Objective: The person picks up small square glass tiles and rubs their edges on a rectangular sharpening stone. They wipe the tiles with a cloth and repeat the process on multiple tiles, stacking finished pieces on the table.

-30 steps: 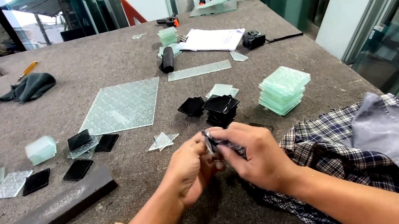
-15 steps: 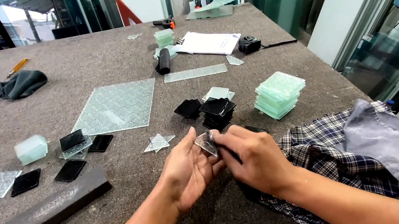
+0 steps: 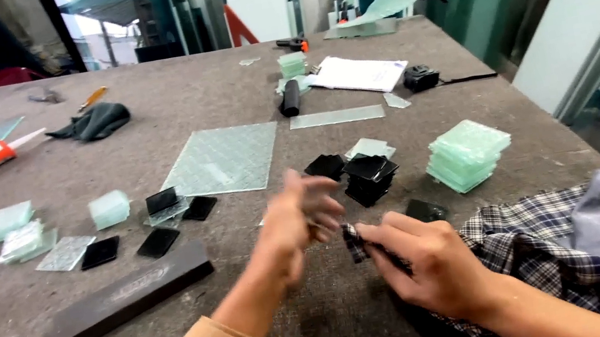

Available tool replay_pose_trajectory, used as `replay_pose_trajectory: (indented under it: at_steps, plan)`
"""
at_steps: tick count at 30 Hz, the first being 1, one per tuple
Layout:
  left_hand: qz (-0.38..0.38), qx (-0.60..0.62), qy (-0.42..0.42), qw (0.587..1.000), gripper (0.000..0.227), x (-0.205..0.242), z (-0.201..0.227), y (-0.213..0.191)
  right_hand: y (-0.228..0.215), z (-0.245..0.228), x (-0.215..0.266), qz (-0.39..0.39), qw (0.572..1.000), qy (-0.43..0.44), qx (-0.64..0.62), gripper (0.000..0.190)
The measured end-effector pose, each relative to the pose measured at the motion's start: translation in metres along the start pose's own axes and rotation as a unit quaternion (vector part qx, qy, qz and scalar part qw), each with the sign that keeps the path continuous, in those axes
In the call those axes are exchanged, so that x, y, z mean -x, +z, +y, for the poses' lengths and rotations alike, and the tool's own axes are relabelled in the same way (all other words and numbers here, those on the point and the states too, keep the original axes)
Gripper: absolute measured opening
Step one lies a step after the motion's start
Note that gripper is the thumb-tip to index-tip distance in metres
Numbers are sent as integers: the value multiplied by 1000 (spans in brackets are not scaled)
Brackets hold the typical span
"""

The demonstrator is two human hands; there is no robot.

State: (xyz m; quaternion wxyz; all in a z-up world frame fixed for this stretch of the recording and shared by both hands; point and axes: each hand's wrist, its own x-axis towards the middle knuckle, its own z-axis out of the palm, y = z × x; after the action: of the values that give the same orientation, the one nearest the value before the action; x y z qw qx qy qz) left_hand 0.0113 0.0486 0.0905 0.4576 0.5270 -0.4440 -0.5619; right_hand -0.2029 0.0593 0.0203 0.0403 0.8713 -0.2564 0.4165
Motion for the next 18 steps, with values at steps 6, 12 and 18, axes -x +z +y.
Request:
replay_pose_trajectory:
  at_steps: [6,12,18]
  plan:
    - [168,-435,177,867,59,-59,-26,-75,-1,0,3,-13,998,-4,-57,26]
    - [131,-574,181,788,78,-92,-65,-80,-4,0,6,-27,997,2,-67,24]
    - [144,-491,107,853,99,-54,-11,-104,4,6,10,-23,997,20,-72,29]
